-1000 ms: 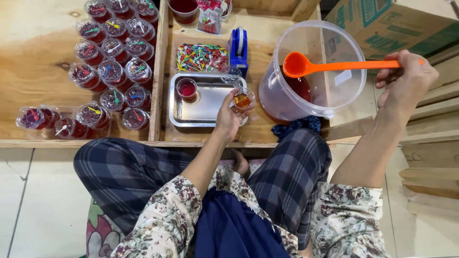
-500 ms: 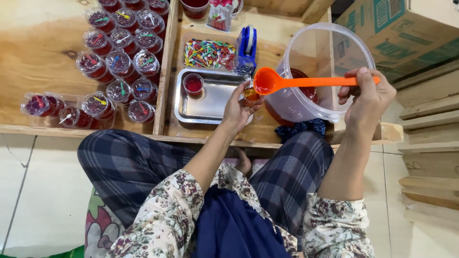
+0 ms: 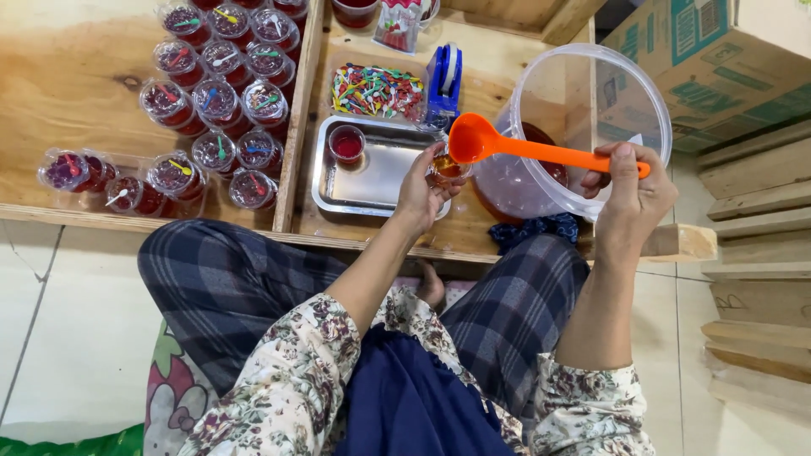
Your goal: The person fills small plastic cups with a red liquid from a large transparent bucket using an orange ladle and places lids on the filled cups.
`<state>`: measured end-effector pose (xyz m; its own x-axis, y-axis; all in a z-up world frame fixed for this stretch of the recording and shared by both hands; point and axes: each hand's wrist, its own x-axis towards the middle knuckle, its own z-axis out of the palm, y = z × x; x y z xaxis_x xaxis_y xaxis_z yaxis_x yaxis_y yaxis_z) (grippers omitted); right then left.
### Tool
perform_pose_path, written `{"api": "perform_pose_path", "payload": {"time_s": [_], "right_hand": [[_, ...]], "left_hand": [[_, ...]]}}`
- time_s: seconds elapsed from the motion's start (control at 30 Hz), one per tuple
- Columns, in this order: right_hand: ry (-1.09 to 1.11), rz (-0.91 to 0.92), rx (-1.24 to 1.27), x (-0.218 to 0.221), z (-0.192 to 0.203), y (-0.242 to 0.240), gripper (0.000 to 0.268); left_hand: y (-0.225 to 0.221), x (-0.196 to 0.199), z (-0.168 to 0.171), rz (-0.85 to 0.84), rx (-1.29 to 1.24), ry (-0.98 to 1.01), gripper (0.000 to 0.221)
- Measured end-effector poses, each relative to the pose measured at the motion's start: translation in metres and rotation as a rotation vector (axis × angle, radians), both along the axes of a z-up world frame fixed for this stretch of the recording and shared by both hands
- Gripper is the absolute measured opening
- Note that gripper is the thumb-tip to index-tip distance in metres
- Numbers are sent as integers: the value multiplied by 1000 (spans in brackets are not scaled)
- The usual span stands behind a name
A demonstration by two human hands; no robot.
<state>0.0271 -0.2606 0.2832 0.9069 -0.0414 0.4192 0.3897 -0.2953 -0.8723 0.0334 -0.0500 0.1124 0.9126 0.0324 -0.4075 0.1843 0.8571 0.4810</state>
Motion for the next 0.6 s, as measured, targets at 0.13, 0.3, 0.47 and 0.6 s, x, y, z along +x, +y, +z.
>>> {"api": "perform_pose_path", "payload": {"time_s": [0.13, 0.3, 0.47, 0.6], "right_hand": [[-22, 29, -6, -4, -4, -2, 25], [-28, 42, -11, -12, -5, -1, 27], [-29, 47, 8, -15, -15, -6, 26], [-35, 44, -17, -19, -22, -10, 26]], "left_hand": [[-1, 1, -5, 1, -18, -13, 46], [-2, 3, -13, 7, -38, -17, 46], [-3, 2, -13, 3, -22, -6, 46], [-3, 1, -7, 0, -5, -6, 46]]}}
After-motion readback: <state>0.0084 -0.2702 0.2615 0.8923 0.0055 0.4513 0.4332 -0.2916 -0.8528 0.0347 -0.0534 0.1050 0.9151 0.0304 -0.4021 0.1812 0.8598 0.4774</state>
